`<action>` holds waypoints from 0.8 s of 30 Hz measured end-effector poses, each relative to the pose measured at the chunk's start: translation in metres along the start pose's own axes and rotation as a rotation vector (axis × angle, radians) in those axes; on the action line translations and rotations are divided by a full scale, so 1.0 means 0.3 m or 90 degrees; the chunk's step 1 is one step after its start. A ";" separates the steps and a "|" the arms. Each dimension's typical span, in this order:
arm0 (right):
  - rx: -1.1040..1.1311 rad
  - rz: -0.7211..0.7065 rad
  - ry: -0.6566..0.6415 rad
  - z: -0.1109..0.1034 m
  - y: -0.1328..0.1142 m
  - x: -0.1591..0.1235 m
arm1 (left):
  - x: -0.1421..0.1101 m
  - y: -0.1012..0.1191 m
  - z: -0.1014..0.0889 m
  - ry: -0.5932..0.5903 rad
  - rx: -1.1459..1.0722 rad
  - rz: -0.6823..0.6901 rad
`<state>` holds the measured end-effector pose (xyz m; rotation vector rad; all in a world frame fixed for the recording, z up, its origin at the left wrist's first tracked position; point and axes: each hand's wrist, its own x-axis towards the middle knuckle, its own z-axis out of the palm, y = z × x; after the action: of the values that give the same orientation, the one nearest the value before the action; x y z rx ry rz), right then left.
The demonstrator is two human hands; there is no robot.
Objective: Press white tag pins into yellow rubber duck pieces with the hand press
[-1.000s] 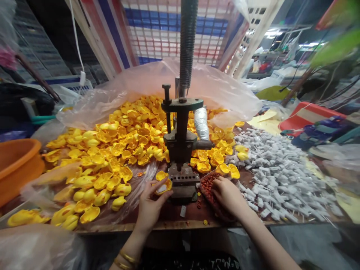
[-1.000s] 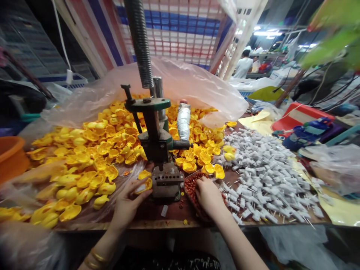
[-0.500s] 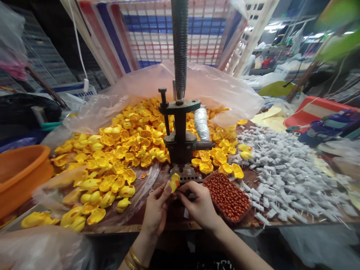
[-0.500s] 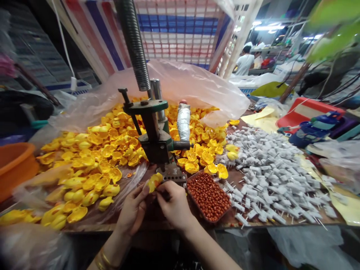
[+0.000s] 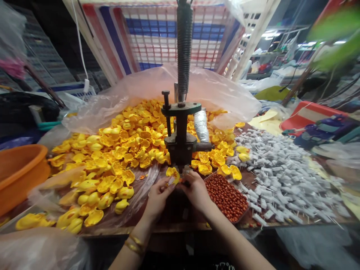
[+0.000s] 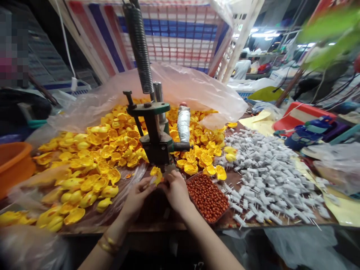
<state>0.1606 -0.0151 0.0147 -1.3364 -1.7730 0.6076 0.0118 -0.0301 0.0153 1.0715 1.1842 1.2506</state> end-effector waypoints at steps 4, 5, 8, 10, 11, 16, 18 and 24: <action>-0.087 0.064 -0.072 -0.006 0.081 0.051 | 0.090 -0.034 -0.007 -0.010 0.170 0.108; -0.070 0.084 -0.074 -0.032 0.097 0.069 | 0.104 -0.039 -0.010 -0.028 0.196 0.114; 0.038 0.139 0.033 -0.162 0.111 0.185 | 0.123 -0.039 -0.015 -0.085 0.274 0.150; 0.180 0.158 0.141 -0.262 0.078 0.323 | 0.123 -0.025 -0.013 -0.110 0.327 0.190; 0.265 0.164 0.165 -0.307 0.047 0.402 | 0.122 -0.015 -0.010 -0.119 0.352 0.211; 0.445 0.078 0.086 -0.424 -0.193 0.584 | 0.114 0.028 0.010 -0.144 0.434 0.256; 0.392 -0.066 0.179 -0.425 -0.278 0.487 | 0.113 0.030 0.010 -0.143 0.442 0.248; 0.399 -0.191 0.357 -0.408 -0.330 0.342 | 0.137 0.009 0.008 -0.120 0.364 0.148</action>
<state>0.1969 0.0385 0.1912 -0.6936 -1.1517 0.4961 0.0124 0.0111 0.0160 1.7483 1.3326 0.9693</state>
